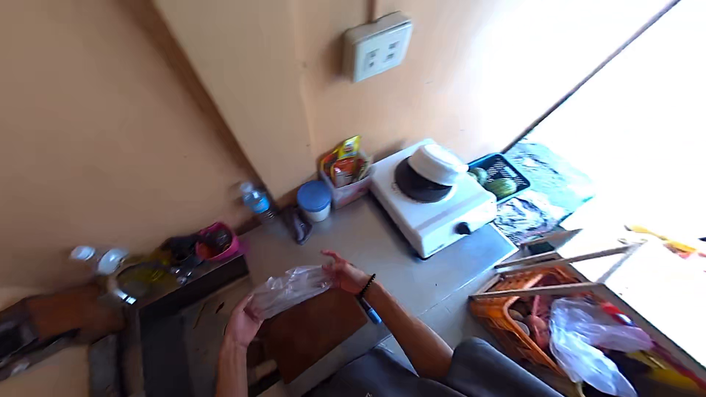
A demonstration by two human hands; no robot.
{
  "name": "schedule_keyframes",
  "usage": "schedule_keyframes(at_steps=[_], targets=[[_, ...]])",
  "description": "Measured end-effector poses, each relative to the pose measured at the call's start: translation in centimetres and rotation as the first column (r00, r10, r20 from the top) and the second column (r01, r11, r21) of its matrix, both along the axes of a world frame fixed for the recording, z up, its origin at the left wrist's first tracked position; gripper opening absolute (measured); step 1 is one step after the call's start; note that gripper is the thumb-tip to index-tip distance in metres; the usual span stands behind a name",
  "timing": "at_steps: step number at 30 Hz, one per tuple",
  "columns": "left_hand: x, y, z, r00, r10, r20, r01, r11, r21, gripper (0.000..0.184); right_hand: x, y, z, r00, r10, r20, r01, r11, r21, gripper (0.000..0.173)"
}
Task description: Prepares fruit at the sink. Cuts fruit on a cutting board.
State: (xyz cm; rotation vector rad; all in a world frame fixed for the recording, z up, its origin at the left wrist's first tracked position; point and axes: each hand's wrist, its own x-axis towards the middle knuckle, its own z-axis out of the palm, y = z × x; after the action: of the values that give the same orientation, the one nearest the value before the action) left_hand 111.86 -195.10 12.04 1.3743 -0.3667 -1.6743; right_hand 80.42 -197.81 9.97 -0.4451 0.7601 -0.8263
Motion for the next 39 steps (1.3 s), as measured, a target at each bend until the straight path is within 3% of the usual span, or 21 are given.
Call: schedule_keyframes(at_steps=[1,3,5,7,9,10,11,14,15,16,18,20,22,24,26,29,32,33,35,37,39], targets=[[-1.7,-1.7,-0.2,0.997,-0.078,-0.031,0.077,0.996,-0.037,0.030,-2.6,0.2,0.2,0.996,-0.032,-0.087,0.021,0.992,-0.127,0.056],[-6.2,-5.0,0.4,0.971,-0.236,-0.048,0.229,0.966,-0.118,0.033,-7.4,0.0,0.8,0.895,-0.134,-0.426,-0.008,0.949,-0.315,0.036],[-11.9,-8.1,1.3,0.884,-0.447,0.134,0.462,0.879,-0.119,0.020,-11.0,-0.7,1.8,0.566,-0.174,-0.806,-0.136,0.944,-0.299,0.037],[-17.8,-10.8,0.8,0.617,-0.612,0.495,0.710,0.704,-0.014,0.033,-12.8,-1.5,2.7,0.259,-0.060,-0.964,-0.180,0.978,-0.109,0.078],[-22.3,-13.0,-0.4,0.259,-0.617,0.743,0.817,0.550,0.172,0.079,-13.2,-2.5,2.9,0.106,0.081,-0.991,-0.159,0.985,0.064,0.108],[-23.7,-13.6,-1.1,0.144,-0.611,0.778,0.824,0.509,0.248,0.096,-13.0,-2.9,2.7,0.063,0.133,-0.989,-0.146,0.982,0.122,0.115],[-24.3,-14.0,-1.5,0.107,-0.608,0.787,0.831,0.489,0.264,0.099,-13.0,-3.2,2.4,0.047,0.166,-0.985,-0.139,0.978,0.158,0.118],[-23.8,-14.6,-2.1,0.382,-0.409,0.829,0.791,0.608,-0.064,0.060,-13.6,-4.3,1.5,0.088,0.155,-0.984,-0.155,0.978,0.141,0.113],[-23.6,-14.2,-1.9,0.402,-0.257,0.879,0.748,0.646,-0.153,0.050,-13.5,-4.7,1.2,0.085,0.154,-0.984,-0.167,0.976,0.139,0.112],[-23.9,-13.7,-1.5,0.346,-0.113,0.932,0.749,0.631,-0.202,0.039,-13.4,-5.2,0.9,0.077,0.148,-0.986,-0.171,0.976,0.133,0.111],[-26.0,-13.7,-1.5,0.208,-0.055,0.977,0.866,0.474,-0.158,0.021,-13.4,-6.6,0.5,0.050,0.132,-0.990,-0.180,0.976,0.121,0.108],[-28.4,-15.3,-3.4,0.094,-0.258,0.962,0.948,0.319,-0.007,0.025,-13.0,-7.2,0.1,0.031,0.131,-0.991,-0.196,0.973,0.123,0.101],[-30.4,-18.0,-5.6,0.014,-0.414,0.910,0.955,0.276,0.110,0.035,-12.8,-6.9,-0.2,0.009,0.103,-0.995,-0.168,0.981,0.100,0.090],[-32.3,-20.7,-6.6,0.038,-0.444,0.895,0.946,0.305,0.111,0.040,-13.4,-6.1,0.2,-0.007,0.092,-0.996,-0.088,0.992,0.092,0.075],[-34.8,-22.2,-6.6,-0.066,-0.414,0.908,0.960,0.222,0.172,0.046,-13.6,-4.5,0.6,0.014,0.057,-0.998,-0.035,0.998,0.056,0.061],[-38.3,-22.3,-5.4,-0.330,-0.390,0.860,0.928,0.032,0.371,0.053,-12.8,-1.8,1.3,0.058,-0.133,-0.989,0.016,0.991,-0.132,0.048],[-38.7,-21.5,-5.2,-0.372,-0.380,0.847,0.927,-0.097,0.363,0.044,-12.1,-1.8,3.8,-0.169,-0.458,-0.873,0.005,0.885,-0.466,0.032],[-38.1,-20.8,-5.3,-0.360,-0.359,0.861,0.932,-0.090,0.351,0.043,-12.4,-2.7,4.2,-0.174,-0.505,-0.845,-0.053,0.862,-0.504,0.032],[-36.9,-19.2,-4.6,-0.322,-0.322,0.890,0.944,-0.033,0.330,0.044,-13.6,-5.7,3.8,-0.075,-0.474,-0.878,-0.201,0.869,-0.452,0.036],[-36.3,-18.5,-3.7,-0.317,-0.307,0.897,0.942,0.006,0.335,0.053,-15.1,-9.1,2.8,0.019,-0.286,-0.958,-0.341,0.899,-0.275,0.041],[-35.1,-18.8,-3.9,-0.370,-0.266,0.890,0.928,-0.053,0.369,0.046,-15.8,-11.5,1.3,0.029,-0.057,-0.998,-0.368,0.928,-0.064,0.046]])
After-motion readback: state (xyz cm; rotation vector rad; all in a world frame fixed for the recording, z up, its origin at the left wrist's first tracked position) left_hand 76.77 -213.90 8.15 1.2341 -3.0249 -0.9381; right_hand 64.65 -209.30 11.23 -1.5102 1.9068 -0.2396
